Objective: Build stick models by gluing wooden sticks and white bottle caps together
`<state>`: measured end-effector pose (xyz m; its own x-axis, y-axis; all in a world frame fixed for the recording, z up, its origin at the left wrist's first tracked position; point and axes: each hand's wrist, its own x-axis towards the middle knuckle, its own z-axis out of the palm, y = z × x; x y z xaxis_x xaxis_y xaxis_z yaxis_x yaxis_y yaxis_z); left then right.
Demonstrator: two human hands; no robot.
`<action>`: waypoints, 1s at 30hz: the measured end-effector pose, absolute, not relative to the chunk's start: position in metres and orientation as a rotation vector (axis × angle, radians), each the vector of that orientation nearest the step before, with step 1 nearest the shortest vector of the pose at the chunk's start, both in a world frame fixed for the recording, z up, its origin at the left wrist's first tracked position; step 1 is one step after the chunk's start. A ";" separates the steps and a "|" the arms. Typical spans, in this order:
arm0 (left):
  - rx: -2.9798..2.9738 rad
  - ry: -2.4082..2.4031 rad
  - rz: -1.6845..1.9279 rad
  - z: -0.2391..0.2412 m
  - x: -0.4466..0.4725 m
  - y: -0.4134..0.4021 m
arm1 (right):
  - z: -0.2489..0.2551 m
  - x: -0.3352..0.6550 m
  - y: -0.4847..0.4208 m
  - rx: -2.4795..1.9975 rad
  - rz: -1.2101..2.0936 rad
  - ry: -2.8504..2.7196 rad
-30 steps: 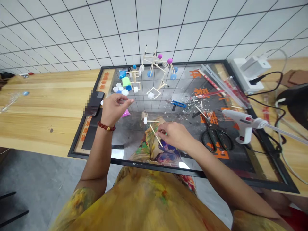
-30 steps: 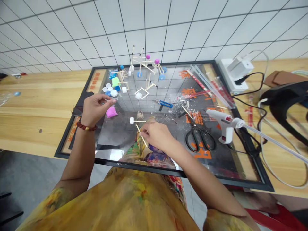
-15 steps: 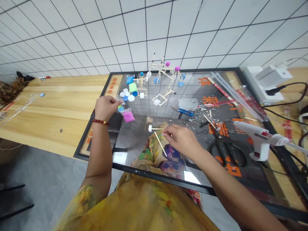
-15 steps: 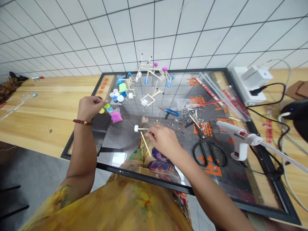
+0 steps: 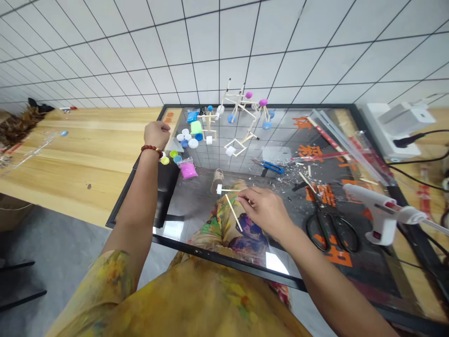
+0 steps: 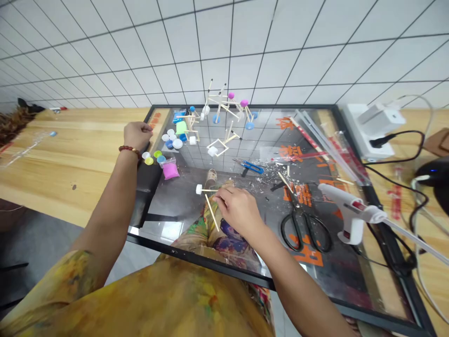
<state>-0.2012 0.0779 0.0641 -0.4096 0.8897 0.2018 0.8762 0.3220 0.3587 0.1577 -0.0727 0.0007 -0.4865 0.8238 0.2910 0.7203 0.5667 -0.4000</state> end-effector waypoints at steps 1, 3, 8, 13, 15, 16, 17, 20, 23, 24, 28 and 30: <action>1.721 2.519 0.595 0.061 -0.201 0.083 | 0.001 0.158 -0.073 -1.225 0.292 -2.342; 1.783 2.488 0.457 0.053 -0.198 0.092 | 0.003 0.160 -0.072 -1.204 0.274 -2.313; 1.861 2.372 0.297 0.034 -0.197 0.108 | 0.004 0.164 -0.070 -1.207 0.216 -2.279; 1.951 2.270 0.298 0.026 -0.200 0.113 | 0.005 0.165 -0.070 -1.200 0.204 -2.279; 1.980 2.218 0.329 0.023 -0.200 0.113 | 0.005 0.165 -0.070 -1.207 0.218 -2.293; 1.987 2.196 0.350 0.022 -0.201 0.113 | 0.005 0.165 -0.070 -1.217 0.228 -2.301; 1.991 2.178 0.373 0.022 -0.201 0.113 | 0.005 0.165 -0.070 -1.230 0.237 -2.309; 1.981 2.179 0.462 0.025 -0.200 0.107 | 0.004 0.165 -0.070 -1.272 0.262 -2.323; 1.869 2.209 0.748 0.035 -0.188 0.088 | 0.001 0.163 -0.068 -1.289 0.274 -2.327; 1.703 2.130 1.019 0.038 -0.180 0.077 | -0.001 0.162 -0.067 -1.289 0.275 -2.329; 1.161 1.300 1.418 0.046 -0.136 0.025 | -0.011 0.156 -0.062 -1.271 0.295 -2.400; 0.965 0.975 1.295 0.045 -0.116 0.003 | -0.016 0.154 -0.060 -1.248 0.331 -2.436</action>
<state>-0.1165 0.0028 0.0446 0.0320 0.9990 -0.0310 -0.3057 0.0393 0.9513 0.1541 -0.0596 -0.0160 -0.5322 0.8156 0.2269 0.7254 0.5776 -0.3744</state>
